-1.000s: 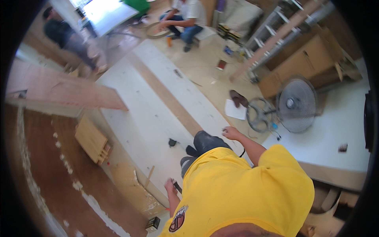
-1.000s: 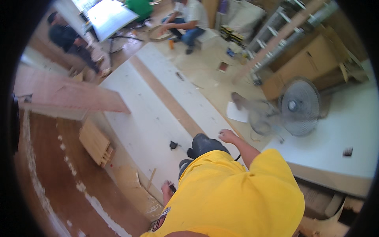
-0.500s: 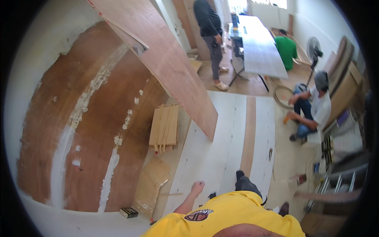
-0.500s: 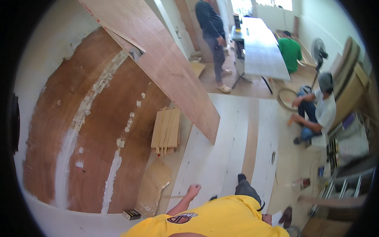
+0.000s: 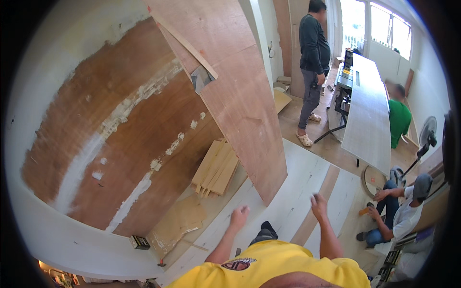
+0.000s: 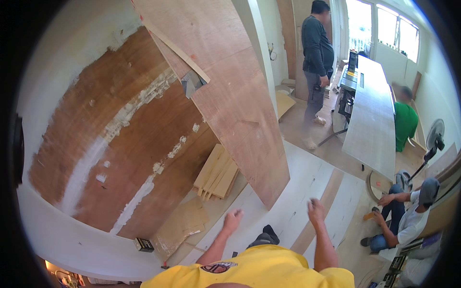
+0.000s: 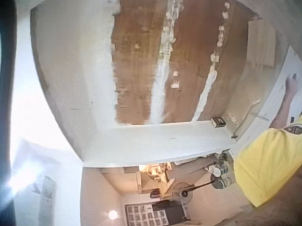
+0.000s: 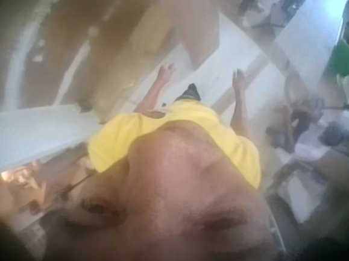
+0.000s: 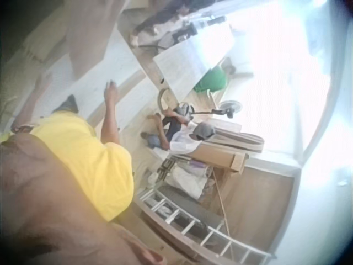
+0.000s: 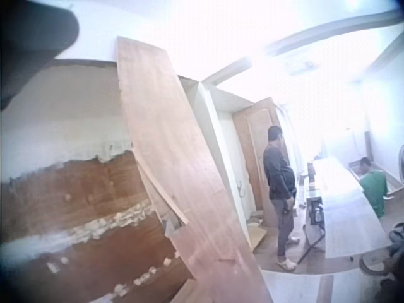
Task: The person kneels on the floor and uses a utility knife to cut a large sheet of drywall along a straight line. They score the surface multiple times and then snap the sheet to separate a strip.
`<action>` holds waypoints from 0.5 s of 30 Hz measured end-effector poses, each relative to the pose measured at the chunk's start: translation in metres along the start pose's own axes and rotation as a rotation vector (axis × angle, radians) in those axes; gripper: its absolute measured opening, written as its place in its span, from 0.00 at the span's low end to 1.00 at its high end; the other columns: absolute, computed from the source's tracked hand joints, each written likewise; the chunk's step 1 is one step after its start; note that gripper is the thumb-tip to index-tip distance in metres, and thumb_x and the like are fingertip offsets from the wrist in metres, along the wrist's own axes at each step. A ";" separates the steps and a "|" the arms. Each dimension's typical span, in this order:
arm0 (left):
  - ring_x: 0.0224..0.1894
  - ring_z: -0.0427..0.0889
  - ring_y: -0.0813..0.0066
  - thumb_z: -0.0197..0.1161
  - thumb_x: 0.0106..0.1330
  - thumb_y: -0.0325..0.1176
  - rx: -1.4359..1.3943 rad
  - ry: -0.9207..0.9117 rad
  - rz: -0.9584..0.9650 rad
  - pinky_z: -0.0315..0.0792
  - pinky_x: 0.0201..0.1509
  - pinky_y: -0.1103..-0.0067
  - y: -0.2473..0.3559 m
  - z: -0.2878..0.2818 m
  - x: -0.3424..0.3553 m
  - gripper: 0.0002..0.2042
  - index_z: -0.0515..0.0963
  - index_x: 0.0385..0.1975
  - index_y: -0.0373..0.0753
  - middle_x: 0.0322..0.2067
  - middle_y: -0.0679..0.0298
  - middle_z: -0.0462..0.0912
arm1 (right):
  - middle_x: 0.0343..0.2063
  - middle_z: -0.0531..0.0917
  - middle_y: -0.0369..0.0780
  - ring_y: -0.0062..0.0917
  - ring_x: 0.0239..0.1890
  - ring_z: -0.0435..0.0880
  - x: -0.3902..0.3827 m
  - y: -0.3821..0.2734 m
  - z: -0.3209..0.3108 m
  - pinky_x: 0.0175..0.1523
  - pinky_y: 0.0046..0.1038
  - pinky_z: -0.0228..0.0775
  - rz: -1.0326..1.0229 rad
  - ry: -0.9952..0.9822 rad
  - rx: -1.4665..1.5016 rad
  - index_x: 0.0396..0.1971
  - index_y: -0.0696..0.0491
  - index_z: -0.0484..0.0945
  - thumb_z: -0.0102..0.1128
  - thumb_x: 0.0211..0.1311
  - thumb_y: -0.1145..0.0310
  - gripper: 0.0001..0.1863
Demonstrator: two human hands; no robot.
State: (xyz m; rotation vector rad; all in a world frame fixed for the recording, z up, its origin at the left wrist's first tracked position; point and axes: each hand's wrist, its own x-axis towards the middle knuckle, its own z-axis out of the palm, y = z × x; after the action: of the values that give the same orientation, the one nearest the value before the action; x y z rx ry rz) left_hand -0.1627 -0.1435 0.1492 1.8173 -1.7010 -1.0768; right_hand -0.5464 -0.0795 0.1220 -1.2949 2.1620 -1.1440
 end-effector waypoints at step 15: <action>0.57 0.74 0.68 0.62 0.70 0.31 -0.584 0.621 0.537 0.69 0.62 0.74 0.265 -0.195 0.179 0.31 0.56 0.69 0.29 0.63 0.48 0.67 | 0.48 0.79 0.49 0.42 0.51 0.78 0.242 -0.550 0.084 0.54 0.39 0.70 -0.694 0.089 0.596 0.54 0.57 0.73 0.67 0.58 0.57 0.27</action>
State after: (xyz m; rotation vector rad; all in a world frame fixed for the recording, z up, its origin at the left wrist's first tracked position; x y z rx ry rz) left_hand -0.1908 -0.3966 0.4234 1.0701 -1.2110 -0.5936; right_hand -0.3084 -0.4608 0.5295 -1.7385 1.2354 -1.9368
